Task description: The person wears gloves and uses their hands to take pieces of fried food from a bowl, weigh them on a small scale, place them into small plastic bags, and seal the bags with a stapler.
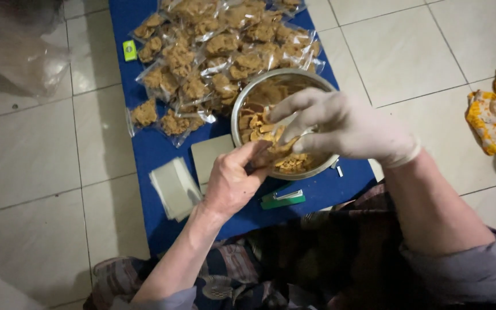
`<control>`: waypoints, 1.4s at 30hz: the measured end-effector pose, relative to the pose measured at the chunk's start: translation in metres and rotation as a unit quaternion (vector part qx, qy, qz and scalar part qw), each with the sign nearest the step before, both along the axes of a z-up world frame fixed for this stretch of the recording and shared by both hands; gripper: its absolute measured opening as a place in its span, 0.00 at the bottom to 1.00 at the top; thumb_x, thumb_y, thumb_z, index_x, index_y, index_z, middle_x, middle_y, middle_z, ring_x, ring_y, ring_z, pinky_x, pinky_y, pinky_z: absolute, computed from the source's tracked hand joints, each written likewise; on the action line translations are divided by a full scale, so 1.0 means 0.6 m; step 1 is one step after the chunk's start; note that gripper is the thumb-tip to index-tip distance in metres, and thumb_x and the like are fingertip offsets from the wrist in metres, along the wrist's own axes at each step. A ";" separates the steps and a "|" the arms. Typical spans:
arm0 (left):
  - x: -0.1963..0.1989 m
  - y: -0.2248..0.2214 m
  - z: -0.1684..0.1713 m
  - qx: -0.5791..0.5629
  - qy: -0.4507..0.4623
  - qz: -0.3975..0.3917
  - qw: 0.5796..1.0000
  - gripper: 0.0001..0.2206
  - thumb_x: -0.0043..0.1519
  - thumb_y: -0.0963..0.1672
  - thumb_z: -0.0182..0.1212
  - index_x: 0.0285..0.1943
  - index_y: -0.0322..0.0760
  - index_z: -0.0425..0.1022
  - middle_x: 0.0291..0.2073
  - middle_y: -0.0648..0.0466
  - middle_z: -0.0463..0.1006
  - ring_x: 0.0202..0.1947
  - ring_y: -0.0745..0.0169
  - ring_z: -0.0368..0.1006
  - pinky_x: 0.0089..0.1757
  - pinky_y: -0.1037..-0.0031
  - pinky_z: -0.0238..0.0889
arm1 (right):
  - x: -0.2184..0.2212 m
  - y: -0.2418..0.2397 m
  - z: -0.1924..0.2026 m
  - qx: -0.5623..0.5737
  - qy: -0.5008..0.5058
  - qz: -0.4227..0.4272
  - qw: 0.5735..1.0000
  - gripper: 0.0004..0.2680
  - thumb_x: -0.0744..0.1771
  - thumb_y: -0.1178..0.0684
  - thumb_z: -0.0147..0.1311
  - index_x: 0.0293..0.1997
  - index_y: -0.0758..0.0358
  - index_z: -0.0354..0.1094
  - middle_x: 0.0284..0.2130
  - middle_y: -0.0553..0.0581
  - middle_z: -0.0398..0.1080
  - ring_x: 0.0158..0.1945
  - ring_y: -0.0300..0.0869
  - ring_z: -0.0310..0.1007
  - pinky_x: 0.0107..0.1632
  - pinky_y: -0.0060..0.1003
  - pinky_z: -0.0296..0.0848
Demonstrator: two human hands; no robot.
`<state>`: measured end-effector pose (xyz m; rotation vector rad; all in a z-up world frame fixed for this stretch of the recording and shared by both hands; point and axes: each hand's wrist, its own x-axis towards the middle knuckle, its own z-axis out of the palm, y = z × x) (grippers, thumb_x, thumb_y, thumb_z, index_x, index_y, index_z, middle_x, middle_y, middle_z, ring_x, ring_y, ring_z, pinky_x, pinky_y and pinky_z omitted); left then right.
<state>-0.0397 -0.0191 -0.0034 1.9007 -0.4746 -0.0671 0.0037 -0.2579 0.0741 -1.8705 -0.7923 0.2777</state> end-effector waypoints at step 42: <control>0.014 0.027 -0.012 -0.178 0.069 0.131 0.973 0.17 0.51 0.35 0.75 0.49 0.37 0.85 0.37 0.44 0.86 0.41 0.71 0.73 0.40 0.71 0.76 | 0.100 0.029 -0.326 -0.537 -0.275 -0.182 0.777 0.07 0.63 0.46 0.56 0.33 0.54 0.77 0.24 0.54 0.74 0.30 0.50 0.79 0.32 0.47 0.77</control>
